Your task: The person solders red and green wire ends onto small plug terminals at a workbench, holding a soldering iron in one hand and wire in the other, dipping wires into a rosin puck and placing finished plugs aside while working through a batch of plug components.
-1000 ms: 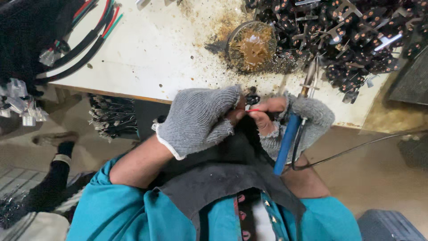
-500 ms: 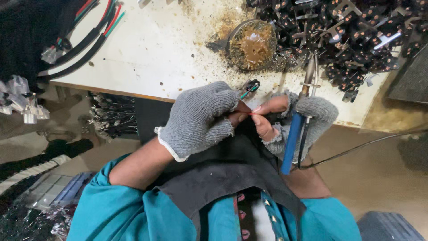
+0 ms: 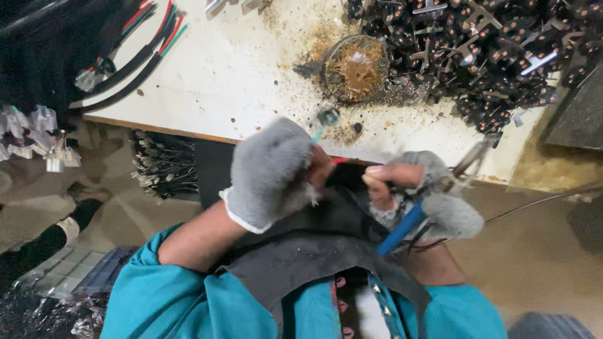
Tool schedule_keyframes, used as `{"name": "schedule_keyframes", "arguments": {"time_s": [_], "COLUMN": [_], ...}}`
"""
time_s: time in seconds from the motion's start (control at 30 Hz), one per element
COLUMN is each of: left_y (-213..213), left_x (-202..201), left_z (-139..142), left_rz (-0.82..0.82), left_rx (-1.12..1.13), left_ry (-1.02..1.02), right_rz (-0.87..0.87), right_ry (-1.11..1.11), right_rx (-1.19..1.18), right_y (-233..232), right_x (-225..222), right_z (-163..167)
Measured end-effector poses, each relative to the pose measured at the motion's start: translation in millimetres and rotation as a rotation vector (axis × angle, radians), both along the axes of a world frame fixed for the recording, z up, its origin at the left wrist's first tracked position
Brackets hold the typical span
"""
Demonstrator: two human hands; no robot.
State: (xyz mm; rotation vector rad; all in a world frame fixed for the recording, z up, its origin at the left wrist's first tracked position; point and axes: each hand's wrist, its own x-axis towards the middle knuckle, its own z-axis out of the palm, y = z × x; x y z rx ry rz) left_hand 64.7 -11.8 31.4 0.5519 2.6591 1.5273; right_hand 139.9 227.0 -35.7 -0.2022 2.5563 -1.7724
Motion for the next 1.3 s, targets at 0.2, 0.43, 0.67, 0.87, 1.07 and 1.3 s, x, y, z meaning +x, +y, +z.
{"name": "schedule_keyframes", "arguments": {"time_s": [0.2,0.43,0.67,0.87,1.07,1.3], "left_y": [-6.6,1.0,3.1,0.3,5.4,-21.4], "left_x": [-42.4,-49.7,-54.1,-47.0,-53.8,-15.2], "left_z": [-13.6,-25.7,-21.9,-32.4,-15.7,4.5], "left_rz": [0.121,0.127,0.139,0.138,0.162,-0.292], "left_rx": [-0.092,-0.158,-0.134,-0.144,-0.136,0.121], "left_ry": [0.068,0.008,-0.003,0.030,0.157,-0.372], "right_rz": [-0.306,-0.235,-0.230,-0.230,-0.234,-0.082], "right_ry": [0.177,0.030,0.016,0.038,0.074,0.020], "right_rx": [-0.076,0.166,0.154,0.175,0.119,0.225], "right_y": [-5.7,-11.8,-8.9,-7.4,-7.7,-1.6], "right_x": [-20.9,-26.6,-20.4,-17.2,-17.0,-15.3], "right_z": [10.1,17.9,16.0,6.0,-1.4,6.1]}}
